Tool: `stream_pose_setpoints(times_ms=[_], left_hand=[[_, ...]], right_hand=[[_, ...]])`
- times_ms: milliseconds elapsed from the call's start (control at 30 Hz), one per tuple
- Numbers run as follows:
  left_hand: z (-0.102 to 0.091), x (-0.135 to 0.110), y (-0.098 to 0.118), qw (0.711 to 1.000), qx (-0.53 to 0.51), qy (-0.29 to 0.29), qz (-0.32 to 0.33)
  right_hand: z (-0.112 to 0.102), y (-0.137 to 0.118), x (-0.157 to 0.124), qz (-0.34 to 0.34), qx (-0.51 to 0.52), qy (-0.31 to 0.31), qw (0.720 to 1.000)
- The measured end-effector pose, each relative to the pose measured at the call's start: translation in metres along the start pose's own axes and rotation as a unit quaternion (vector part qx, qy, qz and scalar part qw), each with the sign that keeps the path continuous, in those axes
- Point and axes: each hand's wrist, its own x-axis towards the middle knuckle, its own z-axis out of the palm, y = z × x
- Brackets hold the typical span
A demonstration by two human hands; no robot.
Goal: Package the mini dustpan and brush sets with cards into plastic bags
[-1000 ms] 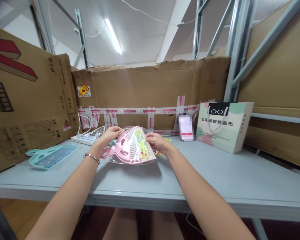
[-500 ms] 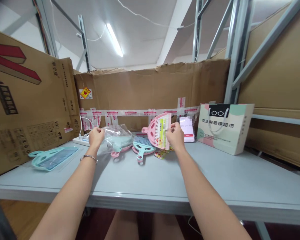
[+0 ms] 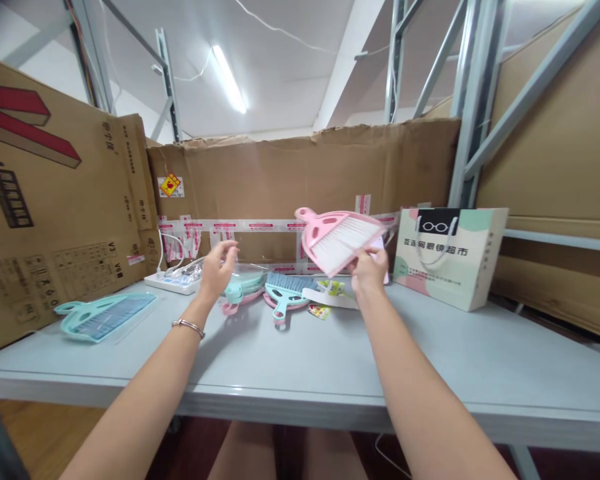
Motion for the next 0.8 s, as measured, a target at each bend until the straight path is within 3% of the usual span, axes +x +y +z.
stream_pose_setpoints(times_ms=[67, 100, 200, 333, 433, 500, 567, 600, 667, 733, 800], left_hand=[[0.013, -0.007, 0.013, 0.979, -0.155, -0.103, -0.079], [0.016, -0.011, 0.018, 0.954, -0.235, -0.145, -0.119], [0.012, -0.017, 0.030, 0.892, -0.373, -0.193, -0.167], [-0.006, -0.017, 0.031, 0.853, -0.442, -0.233, -0.151], [-0.007, -0.015, 0.026, 0.855, -0.446, -0.222, -0.141], [-0.001, -0.015, 0.024, 0.867, -0.431, -0.208, -0.141], [0.004, -0.017, 0.024, 0.875, -0.406, -0.221, -0.143], [0.005, -0.018, 0.025, 0.876, -0.395, -0.238, -0.142], [0.006, -0.021, 0.027, 0.869, -0.383, -0.280, -0.137], [0.005, -0.022, 0.030, 0.861, -0.378, -0.312, -0.133], [0.003, -0.022, 0.032, 0.863, -0.373, -0.317, -0.129]], right_hand=[[0.014, -0.002, -0.016, 0.107, 0.096, -0.068, 0.987], [0.021, -0.003, -0.026, 0.134, 0.113, -0.121, 0.977], [0.035, -0.005, -0.052, 0.177, 0.121, -0.229, 0.949], [0.039, -0.004, -0.062, 0.195, 0.112, -0.267, 0.937], [0.038, -0.003, -0.058, 0.198, 0.099, -0.253, 0.942], [0.037, -0.003, -0.058, 0.114, 0.068, -0.197, 0.972], [0.036, -0.006, -0.063, -0.080, 0.004, -0.133, 0.988], [0.035, -0.007, -0.067, -0.191, -0.040, -0.126, 0.973], [0.036, -0.008, -0.075, -0.351, -0.137, -0.189, 0.907], [0.038, -0.009, -0.082, -0.404, -0.216, -0.272, 0.847], [0.040, -0.008, -0.085, -0.402, -0.247, -0.297, 0.830]])
